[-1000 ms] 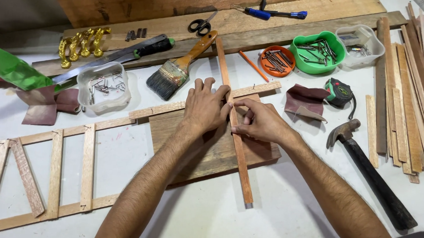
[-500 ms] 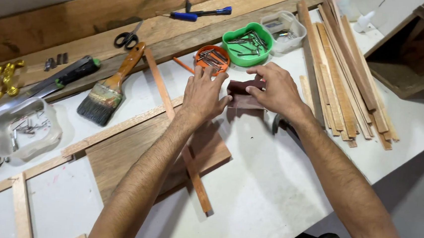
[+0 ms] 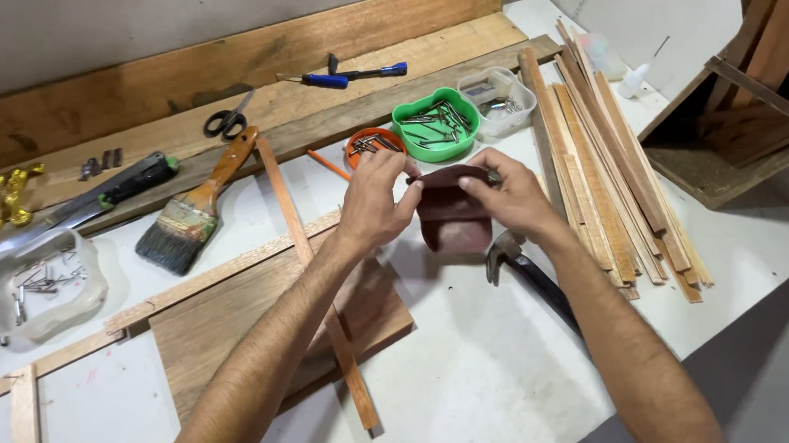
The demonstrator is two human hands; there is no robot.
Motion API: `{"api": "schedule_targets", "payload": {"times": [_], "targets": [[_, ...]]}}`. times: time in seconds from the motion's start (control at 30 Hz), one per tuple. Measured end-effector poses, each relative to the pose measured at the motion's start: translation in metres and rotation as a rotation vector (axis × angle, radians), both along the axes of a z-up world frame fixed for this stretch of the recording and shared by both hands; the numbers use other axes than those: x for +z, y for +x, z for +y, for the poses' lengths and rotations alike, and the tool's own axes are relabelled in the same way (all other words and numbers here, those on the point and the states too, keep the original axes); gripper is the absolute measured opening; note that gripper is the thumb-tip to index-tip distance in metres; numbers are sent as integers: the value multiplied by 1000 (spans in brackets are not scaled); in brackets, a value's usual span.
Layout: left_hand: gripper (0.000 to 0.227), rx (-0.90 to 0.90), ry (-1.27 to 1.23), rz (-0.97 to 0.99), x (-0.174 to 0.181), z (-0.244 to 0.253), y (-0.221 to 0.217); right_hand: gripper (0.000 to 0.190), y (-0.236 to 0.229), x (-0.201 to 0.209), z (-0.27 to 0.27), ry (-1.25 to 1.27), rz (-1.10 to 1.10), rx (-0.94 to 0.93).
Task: Assembling, nailing, and sanding wooden strips onto a base board to create a structural frame.
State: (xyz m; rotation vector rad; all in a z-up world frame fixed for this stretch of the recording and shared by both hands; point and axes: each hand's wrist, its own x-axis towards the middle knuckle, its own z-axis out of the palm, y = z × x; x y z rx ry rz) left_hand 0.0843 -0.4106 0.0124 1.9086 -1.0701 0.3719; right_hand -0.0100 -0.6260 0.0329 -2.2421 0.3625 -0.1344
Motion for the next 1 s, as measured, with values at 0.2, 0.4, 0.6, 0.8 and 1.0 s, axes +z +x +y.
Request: {"api": "schedule_targets", "payload": {"times": [0.2, 0.4, 0.6, 0.8, 1.0], "targets": [[13, -162, -258, 341, 44, 46, -11, 17, -3, 24, 11, 735, -235, 263], [14, -144, -358, 478, 83, 119, -26, 32, 6, 57, 81, 851, -9, 282], [13, -270, -480, 687, 81, 199, -26, 29, 28, 78, 151, 957, -93, 567], [21, 42, -349, 613, 84, 265, -35, 41, 52, 84, 206, 940, -12, 770], [33, -20, -525, 496, 62, 311, -28, 44, 65, 78, 255, 963, 50, 889]]}}
